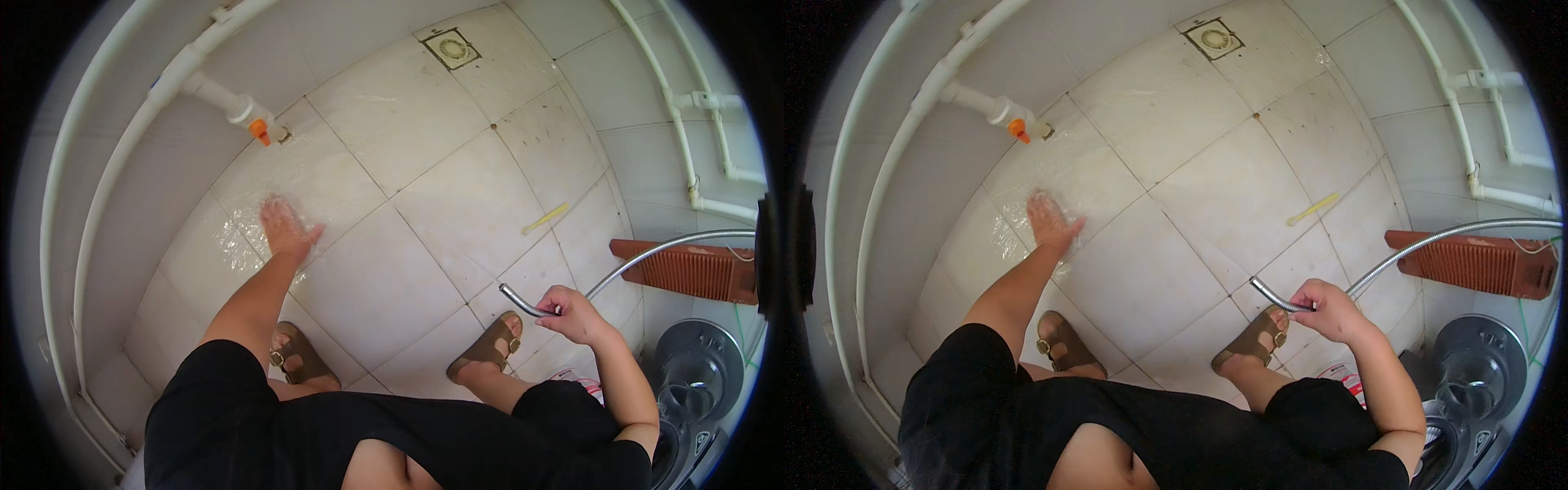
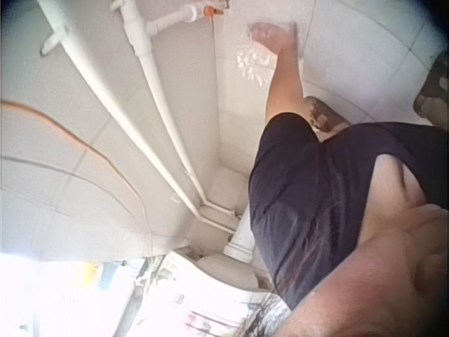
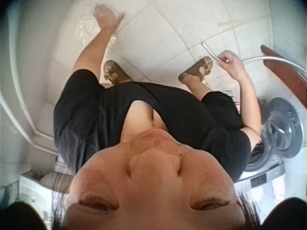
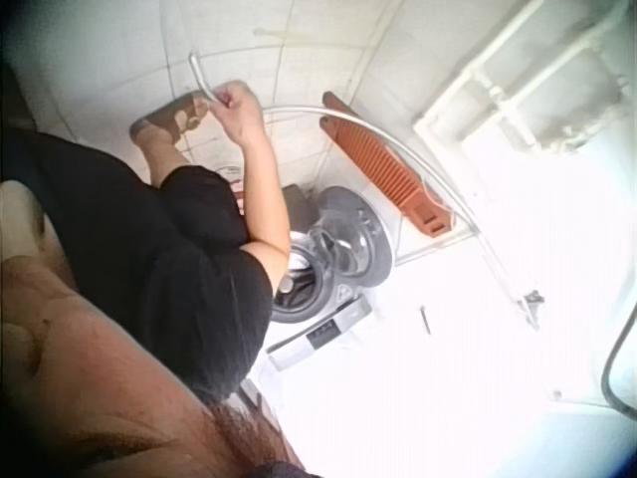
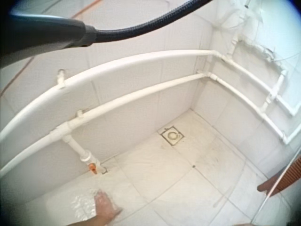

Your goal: The person pours water from a basin into a sink, then uses a handheld shower hose to spray water onto the tiled floor. They move a bucket and scrub the floor with their hand while rinsing it with the hose, focusing on the area around the drain.

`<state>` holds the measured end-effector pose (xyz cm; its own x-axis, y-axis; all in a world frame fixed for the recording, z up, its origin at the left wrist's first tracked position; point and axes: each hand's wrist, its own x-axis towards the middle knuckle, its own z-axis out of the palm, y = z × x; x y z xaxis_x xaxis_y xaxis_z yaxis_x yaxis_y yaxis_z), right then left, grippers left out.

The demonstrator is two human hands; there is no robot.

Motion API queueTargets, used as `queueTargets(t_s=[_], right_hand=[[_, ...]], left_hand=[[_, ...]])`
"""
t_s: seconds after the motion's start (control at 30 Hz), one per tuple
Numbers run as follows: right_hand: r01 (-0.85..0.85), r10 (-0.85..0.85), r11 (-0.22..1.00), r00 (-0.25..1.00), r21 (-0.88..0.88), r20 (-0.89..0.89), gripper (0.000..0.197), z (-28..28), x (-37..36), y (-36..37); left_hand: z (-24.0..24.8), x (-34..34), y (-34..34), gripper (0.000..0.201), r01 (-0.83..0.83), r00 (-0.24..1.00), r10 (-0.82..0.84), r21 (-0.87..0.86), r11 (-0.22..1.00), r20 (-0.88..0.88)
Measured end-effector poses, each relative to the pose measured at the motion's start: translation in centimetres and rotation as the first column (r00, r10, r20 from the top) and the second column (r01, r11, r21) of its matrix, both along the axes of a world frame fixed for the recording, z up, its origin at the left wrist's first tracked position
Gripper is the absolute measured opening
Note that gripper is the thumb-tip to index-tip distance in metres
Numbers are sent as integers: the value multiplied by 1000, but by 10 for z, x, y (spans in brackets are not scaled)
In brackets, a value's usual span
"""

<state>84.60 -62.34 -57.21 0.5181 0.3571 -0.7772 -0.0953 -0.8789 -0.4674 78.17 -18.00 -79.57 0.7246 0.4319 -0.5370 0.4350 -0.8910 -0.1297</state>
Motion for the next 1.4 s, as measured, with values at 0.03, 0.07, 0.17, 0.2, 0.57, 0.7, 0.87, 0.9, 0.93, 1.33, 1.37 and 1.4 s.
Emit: queueTargets(t_s=[0.03, 0.07, 0.17, 0.2, 0.57, 0.7, 0.87, 0.9, 0.93, 1.33, 1.37, 1.4], right_hand=[[30, -30, 1000, 1000, 4, 6, 16, 1, -3, -1], [59, -59, 998, 998, 9, 12, 16, 1, -6, -2], [172, -171, 985, 985, -25, 35, 16, 2, -18, -3], [204, -203, 978, 978, -31, 46, 16, 2, -24, -4], [466, -465, 883, 860, 47, 212, 17, 9, -63, 9], [471, -432, 882, 806, 3, 405, 16, 2, -51, 32], [330, -228, 940, 801, -90, 554, 19, 12, 0, 112], [301, -188, 947, 802, -111, 567, 20, 15, 5, 129], [276, -151, 952, 803, -135, 577, 21, 22, 8, 141], [53, 64, 995, 286, -83, 956, 6, 126, 33, 79], [125, -6, 992, 265, -28, 964, 6, 101, 32, 59], [238, -96, 971, 291, 25, 952, 11, 70, 31, 38]], left_hand=[[-13, 17, -5, 95, 64, 992, -62, -13, 998, 113], [-34, 35, -10, 94, 126, 967, -118, -19, 992, 224], [-35, 121, -47, 92, 166, 937, -140, -55, 985, 321], [-49, 150, -56, 89, 124, 936, -110, -20, 992, 334], [-25, 257, -155, 62, -99, 672, 738, -980, 172, 62], [19, 159, -166, 58, -634, 390, 651, -703, -323, -651], [176, 77, -214, 31, -755, 513, -87, -401, -519, -854], [180, 80, -208, 29, -702, 531, -20, -427, -570, -847], [178, 86, -206, 27, -649, 540, 45, -450, -613, -840], [159, 105, -104, 24, -675, 534, 238, -579, -458, -811], [154, 103, -100, 25, -683, 541, 252, -594, -426, -802], [149, 104, -98, 27, -685, 552, 265, -611, -397, -791]])
